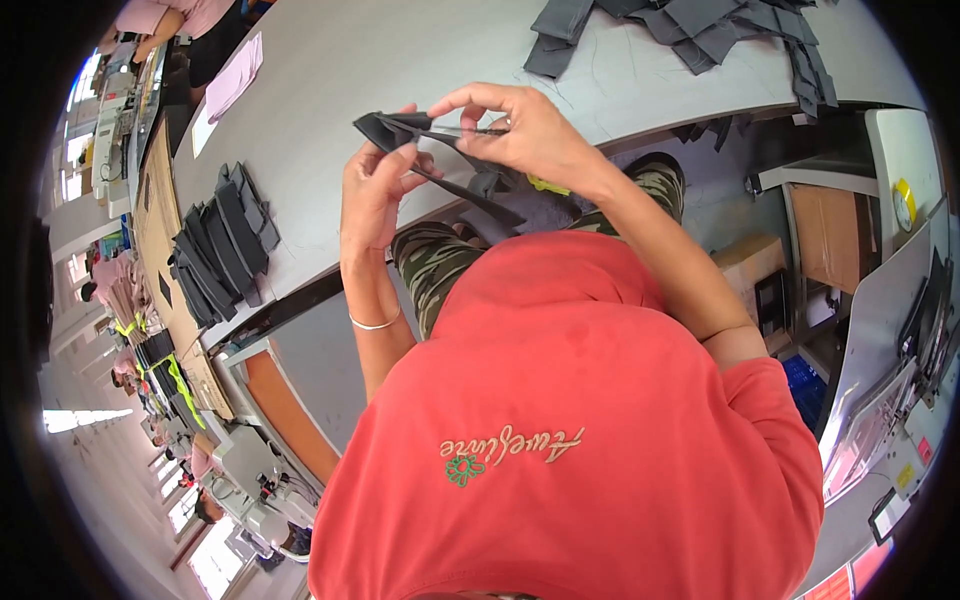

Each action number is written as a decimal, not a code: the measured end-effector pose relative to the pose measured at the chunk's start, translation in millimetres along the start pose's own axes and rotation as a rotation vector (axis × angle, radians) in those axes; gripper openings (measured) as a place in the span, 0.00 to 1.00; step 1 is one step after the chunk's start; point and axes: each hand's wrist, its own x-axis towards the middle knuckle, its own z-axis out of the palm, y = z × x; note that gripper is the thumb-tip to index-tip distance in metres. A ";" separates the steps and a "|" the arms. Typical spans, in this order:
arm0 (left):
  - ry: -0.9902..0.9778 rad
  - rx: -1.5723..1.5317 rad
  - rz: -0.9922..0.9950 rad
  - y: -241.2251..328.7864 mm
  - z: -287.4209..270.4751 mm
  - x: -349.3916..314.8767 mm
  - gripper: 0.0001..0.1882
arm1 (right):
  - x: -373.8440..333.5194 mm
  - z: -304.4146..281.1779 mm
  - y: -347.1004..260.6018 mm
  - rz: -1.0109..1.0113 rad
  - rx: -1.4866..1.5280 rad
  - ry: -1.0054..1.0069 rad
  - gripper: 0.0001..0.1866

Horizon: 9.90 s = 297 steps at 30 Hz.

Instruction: Trimming excess threads and finishing synthetic black manufacturing components using small thread snips.

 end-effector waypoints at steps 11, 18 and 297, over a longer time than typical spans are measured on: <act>0.042 -0.174 0.109 5.9 -11.4 -10.4 0.27 | 18.0 -4.3 75.4 -0.347 -0.462 0.216 0.11; 0.121 -0.167 0.207 13.5 -14.0 -13.0 0.27 | -3.7 -2.8 27.2 0.133 -0.231 -0.188 0.09; -0.266 -0.586 0.071 -37.0 6.0 -6.8 0.23 | 7.7 -85.9 82.3 -0.197 -0.729 1.047 0.16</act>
